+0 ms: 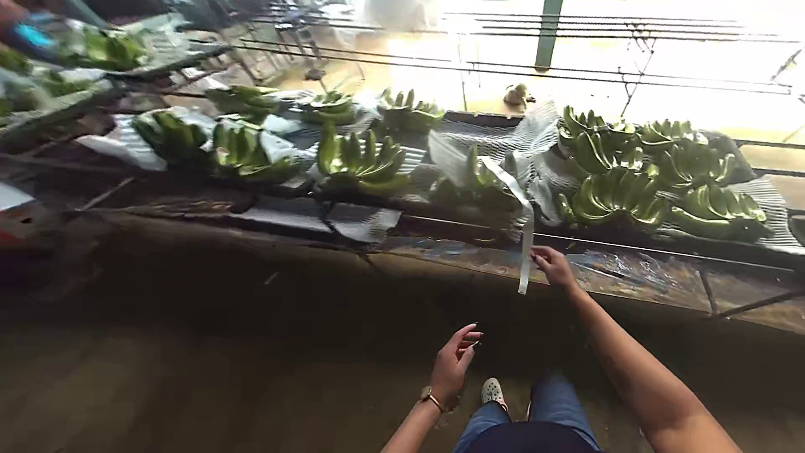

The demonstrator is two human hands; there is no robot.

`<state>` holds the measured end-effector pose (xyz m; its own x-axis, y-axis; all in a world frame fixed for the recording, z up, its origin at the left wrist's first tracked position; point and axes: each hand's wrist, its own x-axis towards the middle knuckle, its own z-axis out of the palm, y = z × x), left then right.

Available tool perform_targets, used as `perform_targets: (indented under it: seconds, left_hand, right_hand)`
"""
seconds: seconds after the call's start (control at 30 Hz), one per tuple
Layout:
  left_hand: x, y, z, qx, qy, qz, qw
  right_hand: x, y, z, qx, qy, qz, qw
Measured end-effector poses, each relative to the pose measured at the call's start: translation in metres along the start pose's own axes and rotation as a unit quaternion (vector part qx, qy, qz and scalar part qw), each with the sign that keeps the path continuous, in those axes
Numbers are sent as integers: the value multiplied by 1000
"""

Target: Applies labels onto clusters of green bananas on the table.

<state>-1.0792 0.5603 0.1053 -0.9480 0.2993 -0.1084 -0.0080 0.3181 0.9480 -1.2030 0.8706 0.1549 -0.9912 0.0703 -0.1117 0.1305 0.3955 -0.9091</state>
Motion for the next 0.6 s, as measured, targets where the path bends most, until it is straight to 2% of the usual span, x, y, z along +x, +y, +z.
perform_targets:
  seconds: [0.1, 0.2, 0.27, 0.4, 0.6]
  left_hand:
    - [83, 41, 23, 15, -57, 78, 995]
    - [154, 71, 51, 21, -59, 132, 989]
    - [182, 90, 67, 9, -27, 122, 992]
    - [223, 112, 80, -48, 40, 69, 996]
    - [268, 125, 80, -89, 105, -26, 990]
  right_hand:
    - [81, -5, -18, 13, 49, 1, 999]
    - [165, 9, -33, -46, 73, 5, 996]
    - [202, 21, -40, -69, 51, 34, 996]
    - [255, 12, -50, -124, -25, 103, 987]
    - [282, 4, -56, -190, -101, 71, 974]
